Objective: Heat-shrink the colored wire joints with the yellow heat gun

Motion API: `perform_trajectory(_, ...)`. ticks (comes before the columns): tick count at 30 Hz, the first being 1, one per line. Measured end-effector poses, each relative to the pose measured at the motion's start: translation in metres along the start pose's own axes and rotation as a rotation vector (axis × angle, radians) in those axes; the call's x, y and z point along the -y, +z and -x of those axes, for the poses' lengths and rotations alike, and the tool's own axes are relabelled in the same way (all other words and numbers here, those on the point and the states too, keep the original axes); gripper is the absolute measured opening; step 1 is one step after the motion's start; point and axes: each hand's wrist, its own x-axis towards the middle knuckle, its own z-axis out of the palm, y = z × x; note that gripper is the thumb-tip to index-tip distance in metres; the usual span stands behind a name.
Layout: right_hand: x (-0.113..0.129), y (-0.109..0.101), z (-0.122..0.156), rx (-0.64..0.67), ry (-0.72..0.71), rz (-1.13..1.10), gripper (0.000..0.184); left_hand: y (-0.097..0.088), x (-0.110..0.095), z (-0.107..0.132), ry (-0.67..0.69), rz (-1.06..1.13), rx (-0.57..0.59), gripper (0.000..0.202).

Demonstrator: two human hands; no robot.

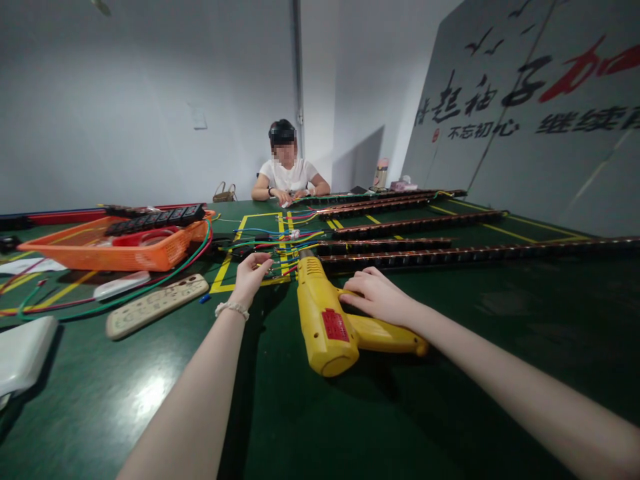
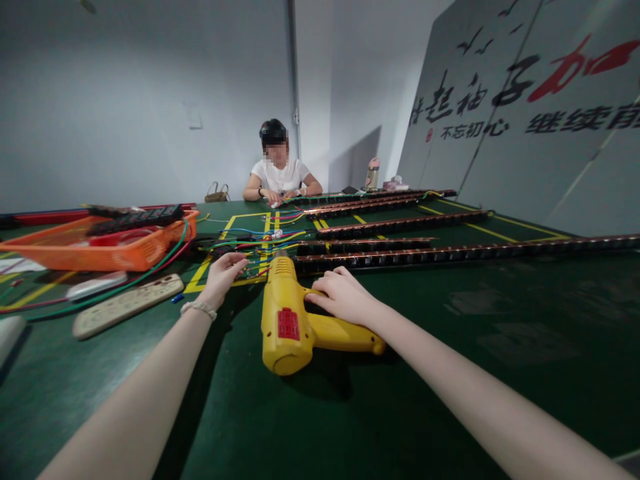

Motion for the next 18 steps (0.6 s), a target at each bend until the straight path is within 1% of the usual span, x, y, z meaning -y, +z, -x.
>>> perform_trajectory(4, -0.002, -0.003, 0.010, -0.006, 0.005, -0.004, 0.037, 0.000, 0.000, -0.001, -0.032, 0.002, 0.014, 0.039)
perform_trajectory(9, 0.000, -0.004, 0.022, 0.033, -0.019, -0.032, 0.033, 0.001, -0.001, -0.001, -0.041, -0.050, 0.008, 0.036)
perform_trajectory(13, 0.002, -0.005, 0.030, 0.058, -0.025, -0.036, 0.031, 0.001, 0.002, -0.004, 0.005, -0.126, -0.063, 0.027)
perform_trajectory(16, 0.002, -0.005, 0.034, 0.062, -0.037, -0.039, 0.030, 0.011, -0.004, -0.013, 0.078, -0.239, -0.107, 0.021)
perform_trajectory(18, 0.003, -0.005, 0.037, 0.049, -0.044, -0.033, 0.030, 0.028, -0.015, -0.023, 0.177, -0.319, -0.074, 0.018)
